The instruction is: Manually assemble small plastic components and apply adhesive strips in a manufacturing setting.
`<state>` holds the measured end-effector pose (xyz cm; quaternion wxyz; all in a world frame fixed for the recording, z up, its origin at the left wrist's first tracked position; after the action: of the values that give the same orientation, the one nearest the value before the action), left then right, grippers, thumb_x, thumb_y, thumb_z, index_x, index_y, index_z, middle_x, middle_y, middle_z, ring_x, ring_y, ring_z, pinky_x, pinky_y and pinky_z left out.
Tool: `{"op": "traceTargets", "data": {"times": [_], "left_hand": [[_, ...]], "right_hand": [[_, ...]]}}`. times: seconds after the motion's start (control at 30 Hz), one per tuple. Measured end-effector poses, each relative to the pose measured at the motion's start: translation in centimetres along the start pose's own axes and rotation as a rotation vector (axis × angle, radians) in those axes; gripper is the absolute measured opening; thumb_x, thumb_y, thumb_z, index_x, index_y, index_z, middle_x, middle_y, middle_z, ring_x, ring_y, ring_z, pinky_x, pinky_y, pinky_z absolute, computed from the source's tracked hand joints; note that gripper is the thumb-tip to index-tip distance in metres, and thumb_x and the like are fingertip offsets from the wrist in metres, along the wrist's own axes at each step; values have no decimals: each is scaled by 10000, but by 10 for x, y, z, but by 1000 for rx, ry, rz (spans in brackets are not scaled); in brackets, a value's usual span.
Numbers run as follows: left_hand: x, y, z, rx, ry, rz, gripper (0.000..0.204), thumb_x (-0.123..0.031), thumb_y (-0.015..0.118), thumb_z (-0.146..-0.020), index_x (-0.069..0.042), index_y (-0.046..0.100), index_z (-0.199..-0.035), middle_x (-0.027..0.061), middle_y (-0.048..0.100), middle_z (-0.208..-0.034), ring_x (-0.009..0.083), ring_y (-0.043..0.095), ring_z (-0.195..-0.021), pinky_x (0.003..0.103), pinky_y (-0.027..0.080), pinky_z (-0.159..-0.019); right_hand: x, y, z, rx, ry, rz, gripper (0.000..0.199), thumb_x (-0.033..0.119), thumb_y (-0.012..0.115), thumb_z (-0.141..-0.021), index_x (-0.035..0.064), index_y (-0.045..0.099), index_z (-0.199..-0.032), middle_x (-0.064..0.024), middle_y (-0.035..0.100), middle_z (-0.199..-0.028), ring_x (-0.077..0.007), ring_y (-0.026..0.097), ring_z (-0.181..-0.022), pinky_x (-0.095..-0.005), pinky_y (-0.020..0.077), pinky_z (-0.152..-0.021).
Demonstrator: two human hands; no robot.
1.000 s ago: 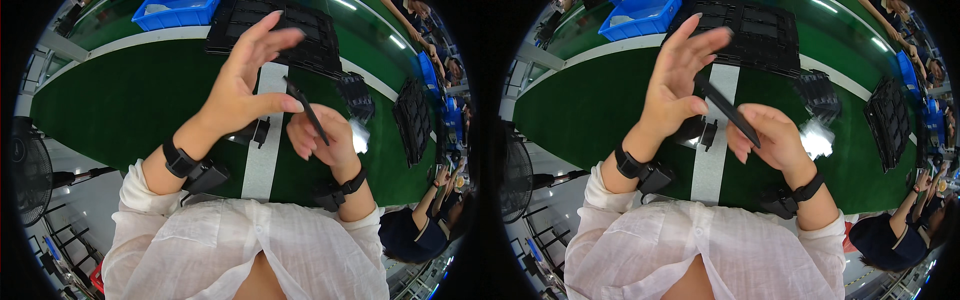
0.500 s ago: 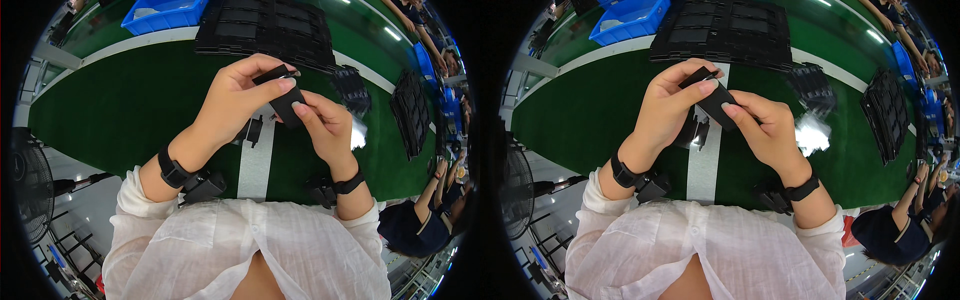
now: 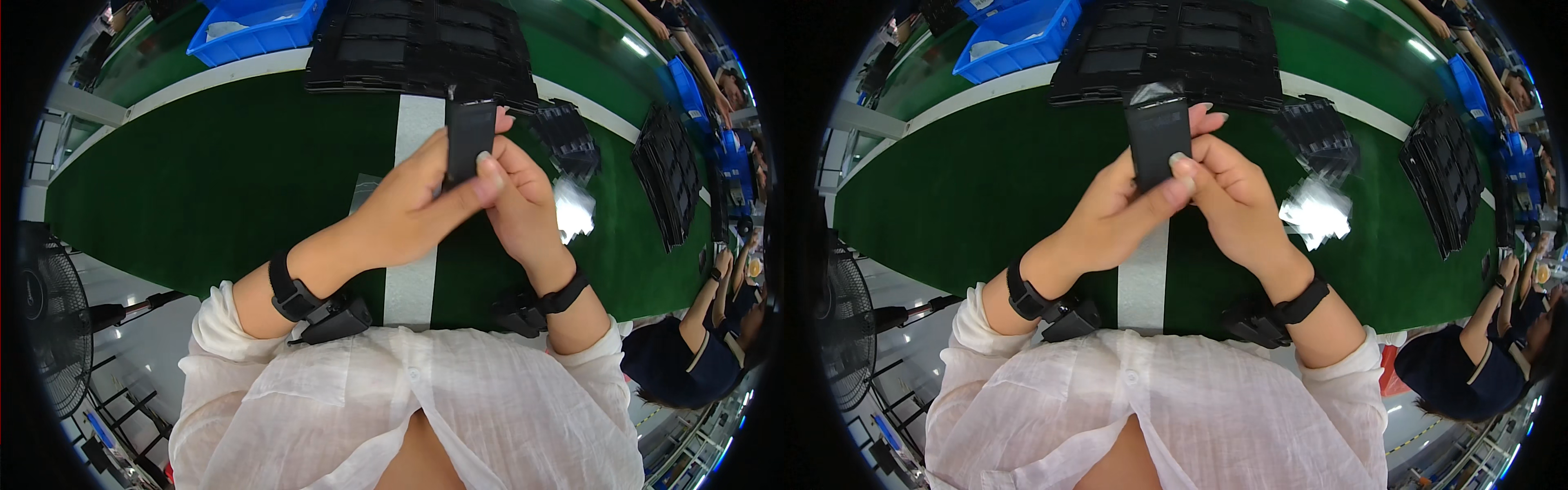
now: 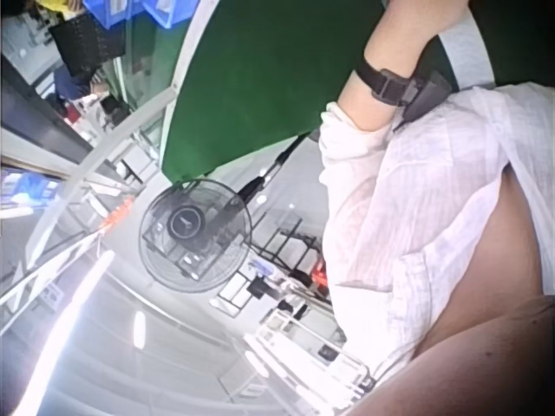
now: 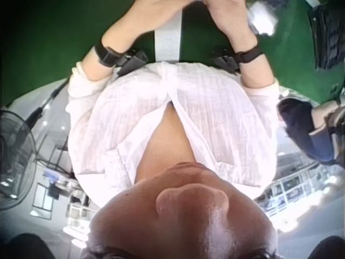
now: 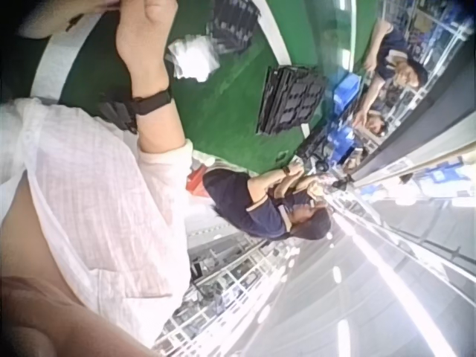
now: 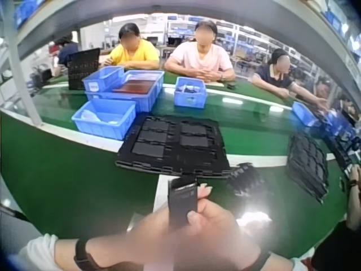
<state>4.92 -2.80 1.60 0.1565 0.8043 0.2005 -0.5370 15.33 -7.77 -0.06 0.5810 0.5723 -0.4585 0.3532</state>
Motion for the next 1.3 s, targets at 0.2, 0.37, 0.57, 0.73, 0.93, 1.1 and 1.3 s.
{"op": "traceTargets", "data": {"times": [0.2, 0.37, 0.57, 0.73, 0.93, 1.1, 1.3], "left_hand": [[7, -18, -3, -116, 49, -298, 372, -180, 405, -950, 6, 416, -1271, 100, 516, -1200, 129, 511, -1016, 248, 407, -876], [13, -13, 0, -39, -183, -235, 351, -169, 403, -951, -7, 436, -1260, 42, 522, -956, 108, 488, -820, 238, 416, -740], [11, -8, -1, 16, -166, -302, 336, -66, 451, -904, 13, 450, -1231, 108, 503, -897, 203, 514, -813, 289, 426, -741], [14, -6, -1, 24, -136, -312, 340, -38, 456, -889, 21, 451, -1224, 121, 500, -906, 220, 515, -835, 294, 423, -758], [19, -5, -1, -10, -75, -320, 356, -2, 456, -869, 28, 447, -1224, 139, 500, -925, 242, 516, -842, 301, 422, -759], [19, -4, -1, -7, -47, -412, 426, 67, 445, -819, 27, 426, -1242, 145, 472, -936, 263, 506, -825, 310, 422, -753], [20, -4, -1, -6, -86, -535, 461, 54, 417, -852, -14, 391, -1307, 86, 458, -847, 182, 463, -772, 287, 418, -765]], "right_hand": [[14, -12, -2, -121, -220, 594, 187, 153, 577, -873, -32, 559, -892, -58, 607, -713, -115, 601, -635, -233, 485, -610], [33, -18, 1, -189, -396, 727, 56, 22, 566, -803, -11, 562, -757, -35, 574, -613, -84, 547, -557, -207, 428, -524], [39, -16, 2, -198, -472, 847, 68, 10, 571, -780, -20, 561, -719, -33, 585, -583, -64, 529, -516, -191, 414, -490], [39, -13, 2, -212, -498, 870, 81, -1, 563, -780, -27, 564, -704, -50, 618, -593, -57, 544, -500, -179, 416, -467], [39, -13, 2, -241, -486, 887, 90, -7, 558, -776, -28, 559, -688, -61, 617, -588, -61, 556, -490, -181, 423, -451], [38, -14, 2, -243, -534, 945, 78, -14, 562, -760, -31, 548, -685, -80, 599, -571, -77, 564, -482, -180, 429, -447], [31, -20, 1, -199, -417, 1051, 69, 11, 522, -783, -21, 531, -723, -72, 545, -548, -111, 525, -473, -257, 392, -433]]}}
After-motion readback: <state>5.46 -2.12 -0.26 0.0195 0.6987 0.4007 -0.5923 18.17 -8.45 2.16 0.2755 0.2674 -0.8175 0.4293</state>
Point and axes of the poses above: each hand's wrist, its own z-axis away from the middle knuckle, its own y-axis out of the palm, x = y × z, the point moved 4 cm from there along -z, towards the middle knuckle
